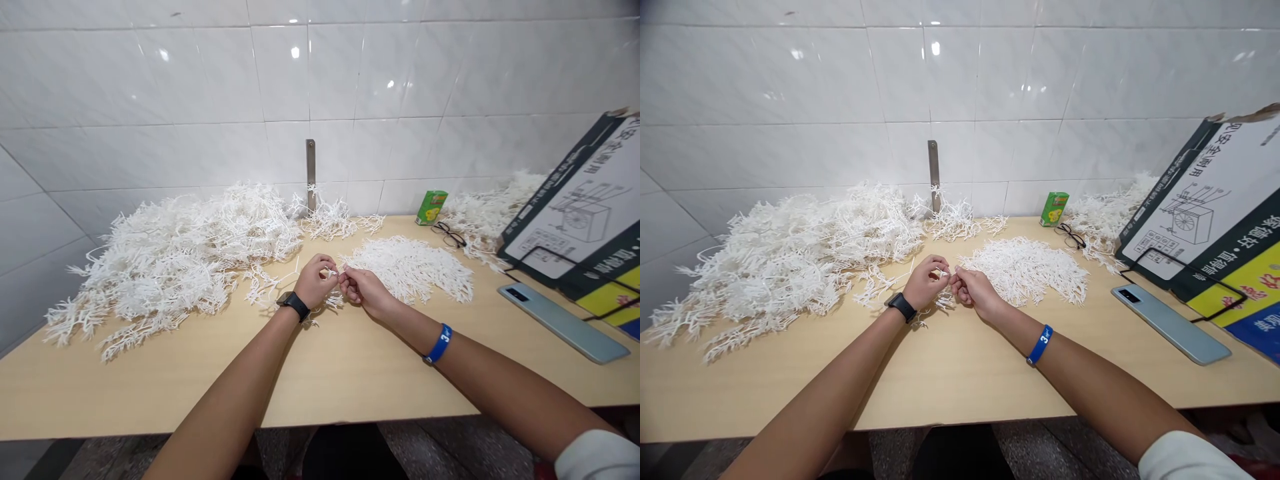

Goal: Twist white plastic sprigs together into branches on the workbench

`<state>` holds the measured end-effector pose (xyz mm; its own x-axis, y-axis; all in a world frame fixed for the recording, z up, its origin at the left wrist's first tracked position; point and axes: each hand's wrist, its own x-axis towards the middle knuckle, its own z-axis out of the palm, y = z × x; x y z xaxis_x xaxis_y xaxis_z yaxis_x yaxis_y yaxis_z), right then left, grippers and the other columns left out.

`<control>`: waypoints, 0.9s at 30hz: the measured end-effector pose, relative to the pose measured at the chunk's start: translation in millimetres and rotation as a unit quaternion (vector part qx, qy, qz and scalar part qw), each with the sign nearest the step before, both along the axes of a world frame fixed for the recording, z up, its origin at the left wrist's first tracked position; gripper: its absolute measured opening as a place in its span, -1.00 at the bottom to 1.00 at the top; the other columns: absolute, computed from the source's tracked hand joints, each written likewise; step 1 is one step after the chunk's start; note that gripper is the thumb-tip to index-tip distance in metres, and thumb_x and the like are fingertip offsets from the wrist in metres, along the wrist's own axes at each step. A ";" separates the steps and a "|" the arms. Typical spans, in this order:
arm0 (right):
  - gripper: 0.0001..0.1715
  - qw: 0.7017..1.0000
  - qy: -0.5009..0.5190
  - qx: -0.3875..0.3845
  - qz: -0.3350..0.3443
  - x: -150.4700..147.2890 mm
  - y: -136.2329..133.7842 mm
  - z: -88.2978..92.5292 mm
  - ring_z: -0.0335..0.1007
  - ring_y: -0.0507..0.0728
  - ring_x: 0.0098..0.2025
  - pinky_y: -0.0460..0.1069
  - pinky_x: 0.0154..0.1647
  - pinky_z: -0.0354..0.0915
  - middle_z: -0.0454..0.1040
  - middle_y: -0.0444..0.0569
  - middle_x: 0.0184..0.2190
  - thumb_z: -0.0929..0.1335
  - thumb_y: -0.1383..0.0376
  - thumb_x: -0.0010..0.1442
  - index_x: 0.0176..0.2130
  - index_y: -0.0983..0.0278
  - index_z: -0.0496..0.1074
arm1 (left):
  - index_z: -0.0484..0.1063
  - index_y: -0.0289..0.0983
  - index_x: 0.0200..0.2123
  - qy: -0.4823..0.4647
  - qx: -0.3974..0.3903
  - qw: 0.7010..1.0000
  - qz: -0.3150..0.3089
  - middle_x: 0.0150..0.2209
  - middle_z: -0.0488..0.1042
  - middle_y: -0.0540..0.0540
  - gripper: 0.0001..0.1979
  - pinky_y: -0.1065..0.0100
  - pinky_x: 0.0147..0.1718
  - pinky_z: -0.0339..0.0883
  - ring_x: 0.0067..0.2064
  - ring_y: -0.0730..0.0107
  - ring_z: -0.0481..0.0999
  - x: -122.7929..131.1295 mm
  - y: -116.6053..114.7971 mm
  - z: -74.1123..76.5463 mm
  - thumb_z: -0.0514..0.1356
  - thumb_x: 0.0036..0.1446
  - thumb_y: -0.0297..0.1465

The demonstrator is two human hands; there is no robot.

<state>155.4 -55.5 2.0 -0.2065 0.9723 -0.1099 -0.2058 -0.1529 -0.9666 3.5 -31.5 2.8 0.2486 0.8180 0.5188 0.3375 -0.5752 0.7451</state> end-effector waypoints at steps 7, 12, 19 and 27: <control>-0.59 0.999 0.007 -0.002 0.031 1.9 1.2 -1.6 0.02 -0.11 -0.68 -0.13 -0.70 -0.15 0.29 -0.18 -0.63 0.46 0.05 -0.02 -0.50 0.31 0.34 | 0.46 -0.30 -0.43 0.016 0.009 1.000 -0.009 -0.22 0.43 -0.10 -0.94 0.47 -0.39 0.32 -0.23 0.42 0.45 -1.7 0.1 0.5 0.19 -0.02 -0.52; -0.61 0.999 -0.002 0.040 0.018 0.8 2.0 -4.5 0.06 -0.09 -0.65 -0.13 -0.67 -0.09 0.33 -0.20 -0.56 0.48 0.07 -0.05 -0.39 0.27 0.34 | 0.46 -0.30 -0.45 0.010 -0.018 1.000 -0.005 -0.23 0.43 -0.10 -0.96 0.48 -0.43 0.33 -0.26 0.44 0.45 -2.3 1.8 -1.8 0.19 -0.01 -0.50; -0.77 0.955 -0.175 0.230 -0.070 1.3 5.3 -4.9 0.25 0.04 -0.45 -0.04 -0.42 0.18 0.37 -0.14 -0.50 0.38 0.14 0.04 -0.39 0.26 0.38 | 0.46 -0.32 -0.46 -0.017 -0.062 0.998 -0.014 -0.21 0.44 -0.13 -0.94 0.47 -0.39 0.37 -0.21 0.41 0.45 -2.7 2.8 -2.1 0.20 0.02 -0.45; -0.68 0.937 -0.211 0.250 -0.126 1.0 -4.9 7.4 0.19 0.06 -0.45 -0.04 -0.42 0.15 0.32 -0.11 -0.55 0.30 0.08 0.16 -0.47 0.24 0.33 | 0.46 -0.32 -0.45 -0.036 -0.054 0.998 0.000 -0.22 0.43 -0.13 -0.95 0.49 -0.39 0.37 -0.22 0.42 0.46 -3.1 -0.4 1.4 0.19 0.01 -0.48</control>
